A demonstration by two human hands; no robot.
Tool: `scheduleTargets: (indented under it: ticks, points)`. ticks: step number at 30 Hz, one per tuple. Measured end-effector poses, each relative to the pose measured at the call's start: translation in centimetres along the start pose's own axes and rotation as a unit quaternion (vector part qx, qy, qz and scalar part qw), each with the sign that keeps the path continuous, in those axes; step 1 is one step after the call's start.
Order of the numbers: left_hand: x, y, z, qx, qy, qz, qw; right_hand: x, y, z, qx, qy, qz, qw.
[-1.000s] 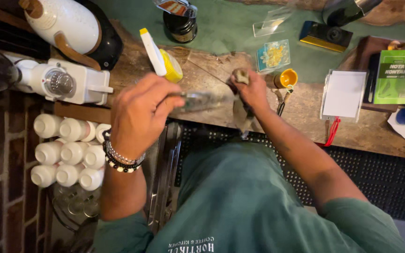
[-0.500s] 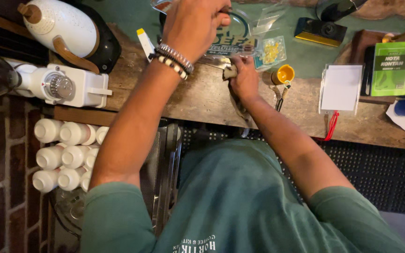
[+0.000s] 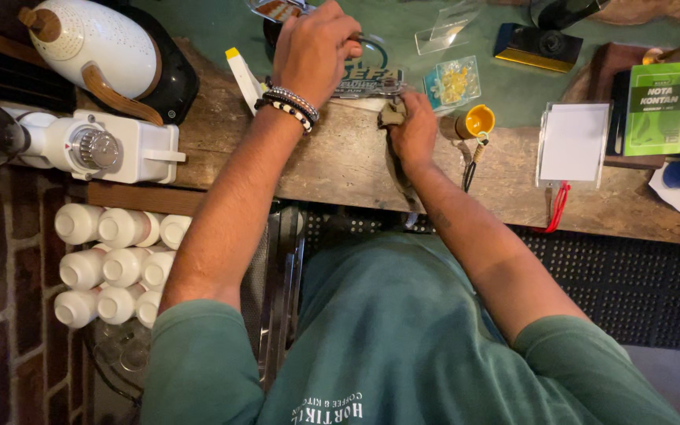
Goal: The person wipes a metal coffee tamper with a cloth, then sprays and wipes a clear acrylic sign, and finally wipes a small transparent plastic container. The person uses a spray bottle and a cloth to clean each item on the counter.
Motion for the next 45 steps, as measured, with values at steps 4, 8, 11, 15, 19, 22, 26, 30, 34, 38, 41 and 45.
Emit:
scheduleTargets:
  ticks: [4, 8, 11, 15, 19, 22, 26, 30, 34, 38, 41, 45]
  points:
    - [0.2, -0.1, -0.2, 0.021, 0.012, -0.002, 1.000, 0.1, -0.1, 0.2, -0.014, 0.008, -0.014, 1.000]
    - [0.3, -0.1, -0.1, 0.018, 0.017, -0.004, 1.000, 0.5, 0.0, 0.4, -0.040, 0.027, -0.010, 0.999]
    - [0.7, -0.1, -0.4, -0.001, 0.058, -0.006, 0.998, 0.7, 0.0, 0.5, -0.039, 0.009, -0.014, 0.999]
    - [0.9, -0.4, -0.9, -0.012, 0.073, -0.022, 0.997, 1.0, 0.1, 0.7, -0.026, -0.004, -0.028, 0.999]
    - [0.9, -0.3, -1.6, -0.016, 0.035, -0.006, 0.999, 1.0, 0.1, 0.7, -0.025, -0.010, -0.031, 0.999]
    - [1.3, -0.6, -2.4, -0.003, 0.034, 0.021, 0.999, 1.1, 0.0, 0.5, -0.022, 0.001, 0.007, 1.000]
    - [2.0, -1.4, -3.5, 0.020, 0.047, 0.044, 0.998, 0.6, -0.3, 0.4, -0.014, -0.018, 0.019, 1.000]
    - [2.2, -1.9, -3.9, -0.009, 0.055, 0.049, 0.997, 0.7, -0.4, 0.5, -0.009, -0.015, 0.028, 0.999]
    - [2.2, -2.0, -3.7, -0.001, 0.062, 0.034, 0.997, 1.1, -0.1, 0.5, -0.019, -0.003, 0.022, 1.000]
    - [1.7, -1.2, -3.0, 0.013, 0.053, 0.043, 0.998, 1.4, 0.1, 0.3, -0.026, 0.004, -0.015, 1.000]
    - [0.7, -1.2, -2.1, 0.027, 0.049, 0.050, 0.997, 1.3, 0.0, 0.5, -0.023, -0.017, -0.021, 0.999]
    - [-0.8, -1.1, -0.8, 0.003, 0.050, 0.048, 0.998, 1.3, 0.0, 0.8, -0.028, -0.014, -0.017, 0.999]
Point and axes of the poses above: each hand's wrist, its own z-axis towards the middle knuckle, its own y-axis out of the palm, x = y × z, the point moved 5 cm from there along z, towards the middle knuckle, and after that the axes turned 12 degrees about -y, right-handed, at the moved point
